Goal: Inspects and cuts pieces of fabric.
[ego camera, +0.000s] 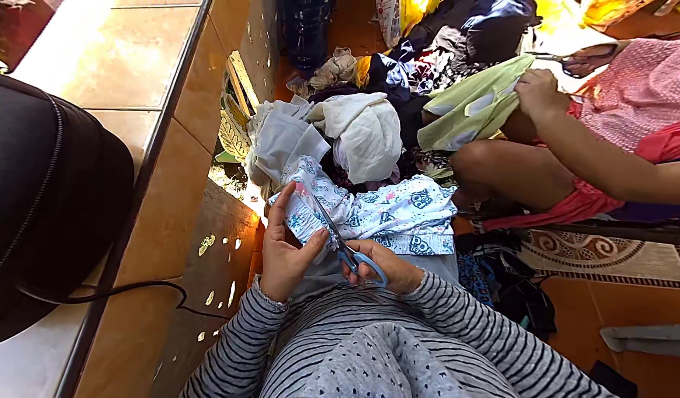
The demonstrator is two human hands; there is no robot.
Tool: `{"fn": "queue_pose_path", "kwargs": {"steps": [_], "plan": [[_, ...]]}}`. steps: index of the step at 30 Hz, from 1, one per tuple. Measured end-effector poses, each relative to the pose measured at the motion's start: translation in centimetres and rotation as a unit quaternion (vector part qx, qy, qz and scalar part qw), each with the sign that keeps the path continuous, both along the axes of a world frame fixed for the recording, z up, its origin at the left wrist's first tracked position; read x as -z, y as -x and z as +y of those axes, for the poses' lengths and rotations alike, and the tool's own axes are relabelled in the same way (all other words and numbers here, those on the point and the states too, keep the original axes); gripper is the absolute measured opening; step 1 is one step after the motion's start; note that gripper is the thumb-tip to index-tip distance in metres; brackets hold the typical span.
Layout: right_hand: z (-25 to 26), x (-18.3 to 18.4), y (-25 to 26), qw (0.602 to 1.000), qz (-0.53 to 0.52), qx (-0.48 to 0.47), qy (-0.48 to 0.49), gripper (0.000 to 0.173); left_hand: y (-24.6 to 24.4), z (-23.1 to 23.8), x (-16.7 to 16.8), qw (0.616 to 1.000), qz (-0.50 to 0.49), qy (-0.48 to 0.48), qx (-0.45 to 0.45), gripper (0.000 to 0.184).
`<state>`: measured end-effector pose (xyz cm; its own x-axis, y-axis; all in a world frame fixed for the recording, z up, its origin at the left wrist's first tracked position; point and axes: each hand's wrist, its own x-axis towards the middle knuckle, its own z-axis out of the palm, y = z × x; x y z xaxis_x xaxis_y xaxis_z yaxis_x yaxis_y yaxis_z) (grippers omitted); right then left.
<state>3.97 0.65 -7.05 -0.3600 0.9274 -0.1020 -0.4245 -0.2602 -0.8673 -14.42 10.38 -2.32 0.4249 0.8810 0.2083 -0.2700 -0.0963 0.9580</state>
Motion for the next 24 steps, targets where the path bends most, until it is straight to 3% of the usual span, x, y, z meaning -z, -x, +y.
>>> {"fn": "queue_pose_path", "kwargs": {"steps": [5, 13, 15, 19, 20, 24], "plan": [[0.0, -0.1, 0.3, 0.999, 0.024, 0.02, 0.013, 0.035, 0.1, 0.0, 0.0, 1.0, 0.0, -0.014, 0.001, 0.092], [0.3, -0.7, 0.3, 1.0, 0.015, 0.024, 0.013, 0.043, -0.1, -0.4, 0.3, 0.999, 0.01, -0.027, 0.046, 0.103], [0.1, -0.7, 0.6, 0.999, 0.007, 0.039, 0.023, 0.037, -0.1, -0.3, 0.3, 0.999, 0.004, -0.027, 0.024, 0.092], [-0.5, -0.4, 1.0, 0.999, -0.007, 0.029, 0.031, 0.035, -0.1, 0.3, 0.4, 0.997, -0.012, 0.013, -0.075, 0.039], [-0.6, -0.5, 1.1, 0.999, -0.004, 0.022, 0.04, 0.038, 0.0, 0.4, 0.4, 0.996, -0.003, 0.019, -0.083, 0.038], [-0.4, -0.8, 1.2, 0.997, 0.046, 0.0, 0.06, 0.048, 0.4, 0.6, 0.5, 0.999, 0.021, 0.012, -0.031, 0.086]]}}
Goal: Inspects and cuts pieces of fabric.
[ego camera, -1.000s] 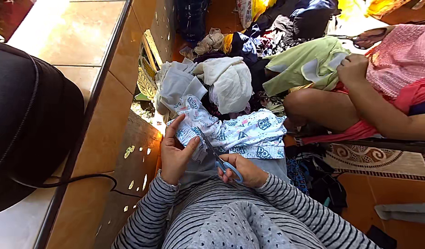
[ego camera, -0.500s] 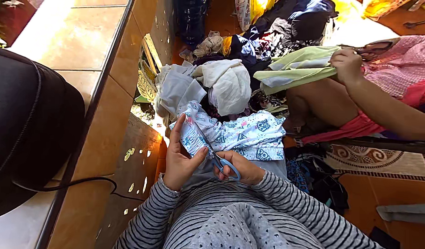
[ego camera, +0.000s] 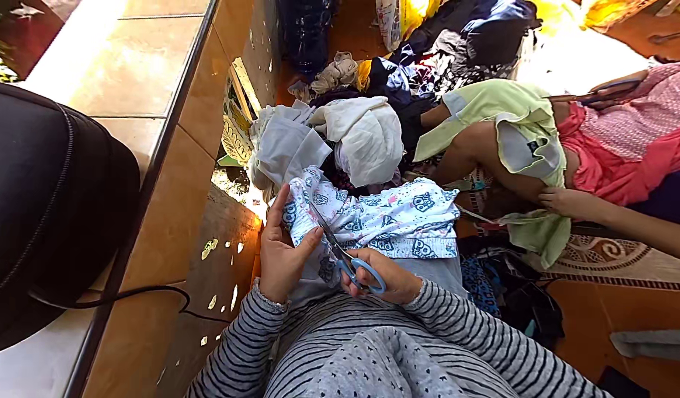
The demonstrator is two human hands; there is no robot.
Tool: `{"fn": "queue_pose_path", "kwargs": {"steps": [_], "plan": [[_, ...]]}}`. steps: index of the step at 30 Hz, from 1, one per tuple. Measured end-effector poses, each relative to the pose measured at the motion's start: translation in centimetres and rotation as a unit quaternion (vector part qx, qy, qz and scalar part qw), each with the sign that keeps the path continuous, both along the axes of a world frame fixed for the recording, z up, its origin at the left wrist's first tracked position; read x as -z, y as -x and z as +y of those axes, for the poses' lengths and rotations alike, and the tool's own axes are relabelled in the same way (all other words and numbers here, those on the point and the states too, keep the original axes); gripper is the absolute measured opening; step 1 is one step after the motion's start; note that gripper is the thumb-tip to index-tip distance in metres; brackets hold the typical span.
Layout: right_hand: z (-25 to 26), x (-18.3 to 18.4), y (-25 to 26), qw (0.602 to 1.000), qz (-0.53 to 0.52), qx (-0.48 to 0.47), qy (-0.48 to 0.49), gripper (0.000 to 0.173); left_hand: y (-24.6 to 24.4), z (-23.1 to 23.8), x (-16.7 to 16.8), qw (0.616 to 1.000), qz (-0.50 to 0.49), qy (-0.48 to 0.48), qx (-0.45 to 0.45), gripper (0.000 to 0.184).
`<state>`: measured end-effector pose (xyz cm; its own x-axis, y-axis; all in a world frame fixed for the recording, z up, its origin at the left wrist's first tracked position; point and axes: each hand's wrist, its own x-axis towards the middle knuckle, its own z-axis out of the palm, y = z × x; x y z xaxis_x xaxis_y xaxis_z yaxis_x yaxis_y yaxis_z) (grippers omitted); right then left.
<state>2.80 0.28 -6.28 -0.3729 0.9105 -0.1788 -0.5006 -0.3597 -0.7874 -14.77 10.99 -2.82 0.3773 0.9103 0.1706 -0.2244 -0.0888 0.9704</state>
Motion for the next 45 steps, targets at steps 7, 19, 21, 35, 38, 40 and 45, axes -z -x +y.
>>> {"fn": "queue_pose_path", "kwargs": {"steps": [7, 19, 21, 35, 38, 40, 45], "plan": [[0.9, -0.6, 0.2, 1.0, -0.002, 0.014, -0.002, 0.048, -0.4, -0.5, -0.2, 1.0, 0.006, -0.022, 0.019, 0.102], [1.3, -0.8, 0.1, 0.999, -0.008, 0.026, -0.026, 0.05, -0.5, -0.9, 0.1, 0.998, 0.02, -0.032, 0.058, 0.11], [1.2, -0.7, 0.2, 0.999, -0.009, 0.035, -0.022, 0.043, -0.4, -0.8, 0.0, 0.997, 0.024, -0.036, 0.057, 0.107], [1.3, -0.7, 0.3, 1.0, 0.003, 0.007, -0.023, 0.048, -0.3, -0.4, -0.2, 0.999, 0.042, -0.019, -0.014, 0.095], [1.7, -1.0, 0.3, 1.0, -0.003, 0.01, -0.021, 0.049, -0.3, -0.5, -0.3, 0.999, 0.036, -0.029, 0.0, 0.093], [1.7, -1.2, 0.3, 1.0, -0.013, 0.014, -0.008, 0.046, -0.2, -0.4, -0.3, 0.999, 0.023, -0.033, 0.014, 0.091], [1.0, -0.8, 0.7, 0.999, -0.021, 0.026, 0.017, 0.034, -0.1, -0.1, -0.1, 1.0, -0.01, 0.0, -0.014, 0.063]]}}
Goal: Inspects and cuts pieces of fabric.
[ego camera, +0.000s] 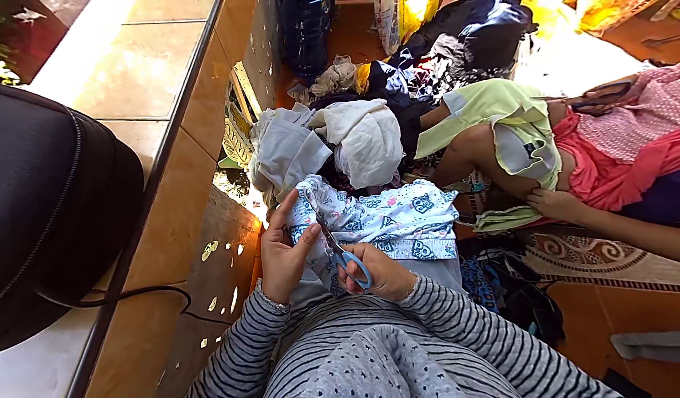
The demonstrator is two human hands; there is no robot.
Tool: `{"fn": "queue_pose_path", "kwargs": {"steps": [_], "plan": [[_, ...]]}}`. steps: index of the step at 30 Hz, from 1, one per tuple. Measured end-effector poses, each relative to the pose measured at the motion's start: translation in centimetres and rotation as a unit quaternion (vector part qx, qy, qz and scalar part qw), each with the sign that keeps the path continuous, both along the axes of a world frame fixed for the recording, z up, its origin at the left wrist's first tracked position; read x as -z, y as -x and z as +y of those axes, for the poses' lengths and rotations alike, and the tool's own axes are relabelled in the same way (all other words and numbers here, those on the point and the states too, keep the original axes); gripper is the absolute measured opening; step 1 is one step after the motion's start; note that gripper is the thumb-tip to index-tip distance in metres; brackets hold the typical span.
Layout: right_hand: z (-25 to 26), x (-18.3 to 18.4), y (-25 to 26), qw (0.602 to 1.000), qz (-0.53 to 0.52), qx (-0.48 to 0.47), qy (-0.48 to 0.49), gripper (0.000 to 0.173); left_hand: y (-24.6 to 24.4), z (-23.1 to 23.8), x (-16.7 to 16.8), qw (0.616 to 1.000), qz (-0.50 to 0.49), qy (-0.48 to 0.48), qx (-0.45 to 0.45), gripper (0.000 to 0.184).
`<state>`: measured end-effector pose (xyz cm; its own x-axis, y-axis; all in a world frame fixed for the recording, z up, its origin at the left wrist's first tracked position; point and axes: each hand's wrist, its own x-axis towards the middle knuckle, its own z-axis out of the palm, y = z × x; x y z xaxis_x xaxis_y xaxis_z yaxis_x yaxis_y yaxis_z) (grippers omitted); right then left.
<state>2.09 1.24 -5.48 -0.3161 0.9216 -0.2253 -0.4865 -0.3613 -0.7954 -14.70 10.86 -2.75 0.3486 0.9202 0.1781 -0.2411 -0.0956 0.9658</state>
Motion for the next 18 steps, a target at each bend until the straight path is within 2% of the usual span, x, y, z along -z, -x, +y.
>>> {"fn": "queue_pose_path", "kwargs": {"steps": [2, 4, 6, 8, 9, 11, 12, 14, 16, 18], "plan": [[-0.4, 0.5, -0.5, 0.998, -0.008, -0.057, -0.013, 0.043, 0.0, 0.4, 0.3, 0.998, -0.01, 0.033, -0.055, 0.037], [-0.6, 1.0, -1.9, 0.99, -0.025, -0.137, -0.031, 0.053, 0.3, 1.0, 0.1, 0.99, -0.025, 0.105, -0.085, 0.026], [-0.4, 1.1, -3.9, 0.976, -0.056, -0.205, -0.044, 0.051, 0.7, 1.6, -0.8, 0.973, -0.043, 0.216, -0.07, 0.029], [0.1, 1.4, -6.1, 0.969, -0.064, -0.23, -0.071, 0.042, 1.5, 2.4, -1.3, 0.947, -0.069, 0.313, -0.009, 0.042], [0.5, 1.6, -6.9, 0.974, -0.061, -0.205, -0.08, 0.038, 1.8, 2.7, -1.2, 0.94, -0.073, 0.333, 0.022, 0.048], [1.7, 1.4, -7.3, 0.992, -0.083, -0.063, -0.074, 0.031, 2.0, 2.9, -1.0, 0.944, -0.069, 0.319, 0.044, 0.054], [2.7, 1.1, -6.9, 0.991, -0.117, 0.024, -0.067, 0.026, 2.0, 2.8, -1.0, 0.952, -0.058, 0.299, 0.038, 0.053], [5.3, 0.7, -5.8, 0.963, -0.216, 0.148, -0.059, 0.023, 1.6, 2.4, -1.0, 0.965, -0.031, 0.26, 0.022, 0.044], [8.0, 1.2, -5.1, 0.921, -0.344, 0.172, -0.061, 0.037, 1.2, 2.0, -1.1, 0.97, -0.007, 0.243, 0.015, 0.033], [10.0, 2.0, -4.2, 0.882, -0.441, 0.152, -0.068, 0.047, 1.1, 1.9, -1.4, 0.97, 0.011, 0.241, 0.036, 0.031]]}}
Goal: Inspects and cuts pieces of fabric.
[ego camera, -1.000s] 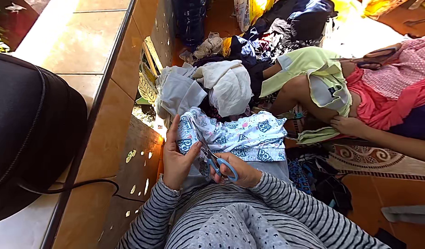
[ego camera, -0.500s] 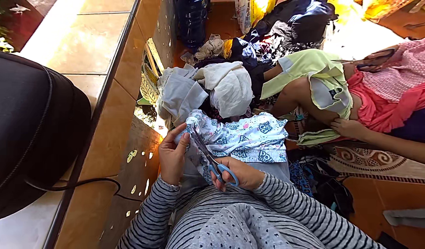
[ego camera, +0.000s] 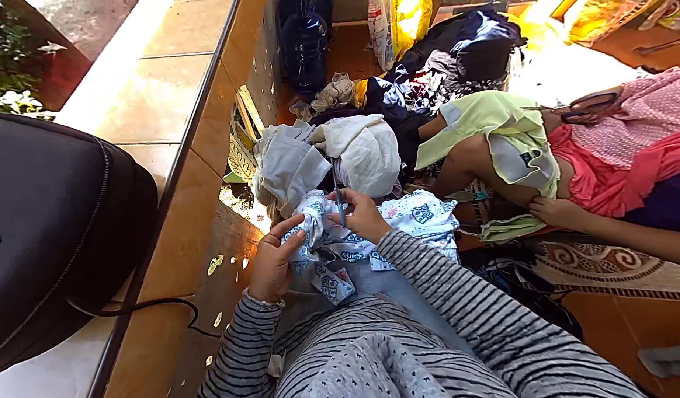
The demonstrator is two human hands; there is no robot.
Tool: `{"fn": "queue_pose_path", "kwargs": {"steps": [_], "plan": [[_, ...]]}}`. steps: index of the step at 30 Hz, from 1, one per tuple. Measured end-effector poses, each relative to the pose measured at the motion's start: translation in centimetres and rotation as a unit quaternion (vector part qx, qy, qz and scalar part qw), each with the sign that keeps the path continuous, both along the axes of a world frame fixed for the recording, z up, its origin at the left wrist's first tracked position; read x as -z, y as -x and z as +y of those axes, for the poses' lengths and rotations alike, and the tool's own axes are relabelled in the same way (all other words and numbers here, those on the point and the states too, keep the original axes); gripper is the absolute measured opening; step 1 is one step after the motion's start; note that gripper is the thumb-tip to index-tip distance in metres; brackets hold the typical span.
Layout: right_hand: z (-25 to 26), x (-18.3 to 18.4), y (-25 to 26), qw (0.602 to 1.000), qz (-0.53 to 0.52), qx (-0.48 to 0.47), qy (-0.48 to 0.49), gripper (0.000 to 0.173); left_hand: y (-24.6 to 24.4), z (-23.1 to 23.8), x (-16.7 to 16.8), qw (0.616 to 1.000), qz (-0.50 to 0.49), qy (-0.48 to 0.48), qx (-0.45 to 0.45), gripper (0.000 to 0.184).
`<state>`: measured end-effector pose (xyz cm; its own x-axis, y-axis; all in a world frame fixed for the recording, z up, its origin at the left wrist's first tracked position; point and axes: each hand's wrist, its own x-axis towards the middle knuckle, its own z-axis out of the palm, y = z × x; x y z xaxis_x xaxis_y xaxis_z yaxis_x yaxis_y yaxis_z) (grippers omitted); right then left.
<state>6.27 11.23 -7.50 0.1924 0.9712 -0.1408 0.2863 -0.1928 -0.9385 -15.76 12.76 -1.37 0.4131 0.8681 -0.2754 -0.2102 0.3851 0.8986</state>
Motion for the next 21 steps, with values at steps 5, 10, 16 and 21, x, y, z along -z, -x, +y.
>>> {"fn": "queue_pose_path", "kwargs": {"steps": [5, 10, 16, 21], "plan": [[1.3, 0.6, 1.6, 0.996, -0.081, -0.01, 0.037, 0.026, 0.9, 1.0, 0.3, 0.994, 0.004, 0.067, 0.084, 0.052], [1.6, -4.7, -1.4, 0.974, -0.198, 0.085, -0.064, 0.021, 0.4, 3.5, -1.4, 0.999, 0.014, 0.005, -0.045, 0.048], [1.1, -14.8, -6.1, 0.915, -0.236, 0.148, -0.29, 0.025, -0.3, 6.5, -10.0, 0.961, -0.09, -0.255, -0.051, 0.052], [-5.2, -15.7, -7.0, 0.926, -0.196, 0.135, -0.293, 0.024, -1.1, 5.1, -10.5, 0.945, -0.099, -0.309, -0.03, 0.064]]}}
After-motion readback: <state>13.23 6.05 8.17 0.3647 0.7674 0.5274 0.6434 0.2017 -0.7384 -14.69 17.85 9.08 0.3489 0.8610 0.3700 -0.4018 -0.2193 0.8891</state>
